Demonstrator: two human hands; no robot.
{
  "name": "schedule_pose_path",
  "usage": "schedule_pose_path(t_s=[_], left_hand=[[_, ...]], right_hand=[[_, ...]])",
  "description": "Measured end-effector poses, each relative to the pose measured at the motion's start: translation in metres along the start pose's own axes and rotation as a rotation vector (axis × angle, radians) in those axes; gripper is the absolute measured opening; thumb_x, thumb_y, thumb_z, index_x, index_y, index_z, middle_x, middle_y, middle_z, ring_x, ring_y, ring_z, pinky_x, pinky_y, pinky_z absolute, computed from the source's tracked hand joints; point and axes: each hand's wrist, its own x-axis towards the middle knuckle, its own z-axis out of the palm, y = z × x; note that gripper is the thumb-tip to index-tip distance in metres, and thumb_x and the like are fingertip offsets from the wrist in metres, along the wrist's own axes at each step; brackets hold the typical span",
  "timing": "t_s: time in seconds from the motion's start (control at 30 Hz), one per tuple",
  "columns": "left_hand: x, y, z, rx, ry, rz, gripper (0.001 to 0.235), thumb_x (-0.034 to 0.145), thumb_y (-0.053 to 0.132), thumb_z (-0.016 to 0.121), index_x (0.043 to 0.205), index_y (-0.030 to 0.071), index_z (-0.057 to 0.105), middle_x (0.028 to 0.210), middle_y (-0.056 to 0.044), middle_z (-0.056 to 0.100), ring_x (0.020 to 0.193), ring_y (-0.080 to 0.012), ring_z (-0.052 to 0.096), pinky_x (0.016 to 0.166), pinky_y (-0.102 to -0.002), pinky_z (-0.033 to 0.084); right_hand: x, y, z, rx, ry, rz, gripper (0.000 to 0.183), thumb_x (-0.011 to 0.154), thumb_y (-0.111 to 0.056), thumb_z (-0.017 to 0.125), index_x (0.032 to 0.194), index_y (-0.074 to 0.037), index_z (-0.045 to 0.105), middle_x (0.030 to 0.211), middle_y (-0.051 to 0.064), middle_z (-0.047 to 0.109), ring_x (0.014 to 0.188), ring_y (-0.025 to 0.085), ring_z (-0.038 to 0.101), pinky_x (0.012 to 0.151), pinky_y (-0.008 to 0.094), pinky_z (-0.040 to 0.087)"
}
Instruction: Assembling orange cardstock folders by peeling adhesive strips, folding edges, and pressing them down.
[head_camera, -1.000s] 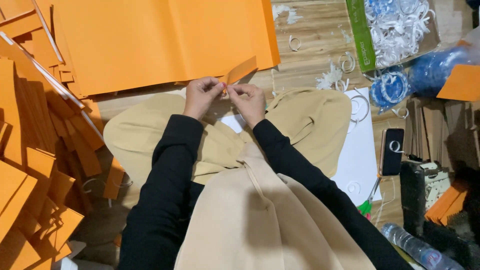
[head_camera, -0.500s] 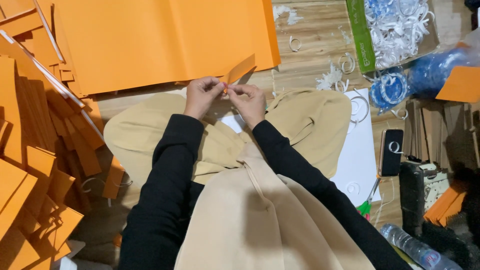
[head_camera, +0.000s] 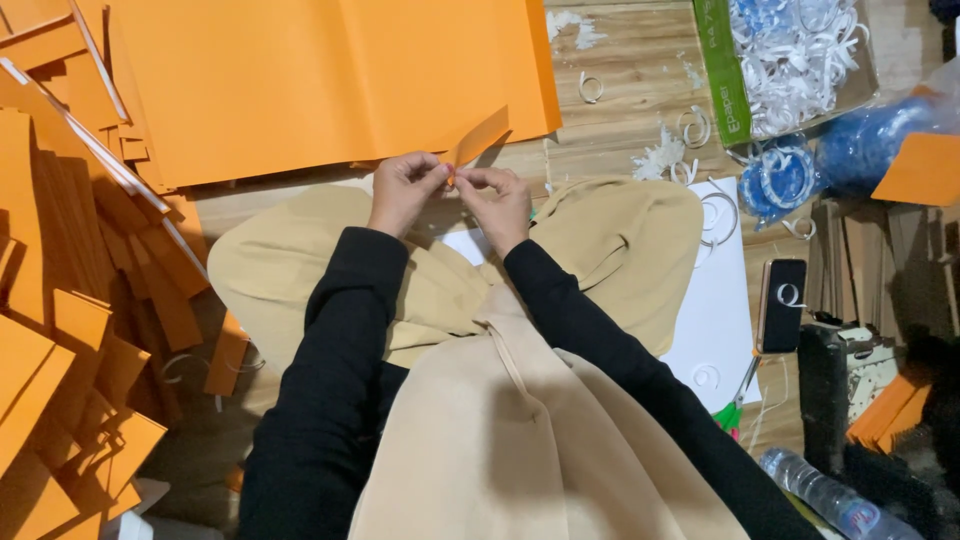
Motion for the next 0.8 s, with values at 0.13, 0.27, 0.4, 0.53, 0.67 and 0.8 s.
schedule_pose_path(t_s=[0.13, 0.27, 0.4, 0.53, 0.67, 0.8], left_hand=[[-0.002, 0.003, 0.001, 0.011, 0.002, -0.002, 0.006, 0.081, 0.008, 0.063, 0.075, 0.006, 0.065, 0.062, -0.005, 0.062, 0.057, -0.0109, 0.062, 0.056, -0.023, 0.053], [-0.001, 0.002, 0.001, -0.003, 0.000, -0.006, 0.005, 0.081, 0.008, 0.064, 0.076, 0.005, 0.066, 0.062, -0.006, 0.062, 0.058, -0.0108, 0.061, 0.057, -0.024, 0.053], [-0.001, 0.002, 0.000, 0.031, 0.002, 0.011, 0.007, 0.081, 0.010, 0.065, 0.075, 0.007, 0.065, 0.060, -0.004, 0.061, 0.058, -0.0103, 0.061, 0.059, -0.024, 0.051], [-0.001, 0.003, 0.001, 0.060, 0.000, 0.018, 0.006, 0.081, 0.009, 0.064, 0.075, 0.007, 0.066, 0.061, -0.005, 0.063, 0.058, -0.0114, 0.062, 0.059, -0.024, 0.051], [-0.001, 0.002, 0.000, 0.028, -0.012, 0.021, 0.007, 0.081, 0.010, 0.065, 0.074, 0.007, 0.065, 0.060, -0.004, 0.061, 0.057, -0.0111, 0.062, 0.059, -0.023, 0.051], [0.003, -0.010, 0.001, -0.045, 0.011, -0.014, 0.007, 0.080, 0.008, 0.065, 0.074, 0.006, 0.063, 0.061, -0.006, 0.062, 0.057, -0.0128, 0.063, 0.055, -0.022, 0.054]], right_hand=[[0.000, 0.003, 0.000, -0.028, 0.012, -0.013, 0.012, 0.076, -0.015, 0.070, 0.086, -0.020, 0.071, 0.070, -0.003, 0.067, 0.071, 0.010, 0.056, 0.077, 0.025, 0.045], [-0.001, 0.001, -0.001, -0.048, 0.030, -0.020, 0.012, 0.074, -0.015, 0.070, 0.085, -0.020, 0.071, 0.069, -0.002, 0.067, 0.070, 0.011, 0.057, 0.076, 0.025, 0.045], [-0.001, -0.006, -0.002, -0.111, 0.042, 0.015, 0.009, 0.072, -0.018, 0.071, 0.081, -0.018, 0.071, 0.066, -0.002, 0.065, 0.069, 0.012, 0.057, 0.074, 0.025, 0.046], [0.000, -0.004, -0.001, -0.147, 0.050, 0.012, 0.007, 0.071, -0.019, 0.071, 0.078, -0.018, 0.070, 0.064, -0.003, 0.064, 0.068, 0.012, 0.057, 0.073, 0.026, 0.046], [0.000, -0.006, -0.001, -0.206, 0.060, -0.002, 0.006, 0.069, -0.019, 0.071, 0.074, -0.019, 0.068, 0.063, -0.002, 0.062, 0.069, 0.014, 0.059, 0.072, 0.028, 0.047], [0.002, -0.002, -0.001, -0.266, 0.058, -0.043, 0.005, 0.066, -0.020, 0.069, 0.069, -0.020, 0.064, 0.062, -0.004, 0.061, 0.069, 0.015, 0.060, 0.070, 0.030, 0.048]])
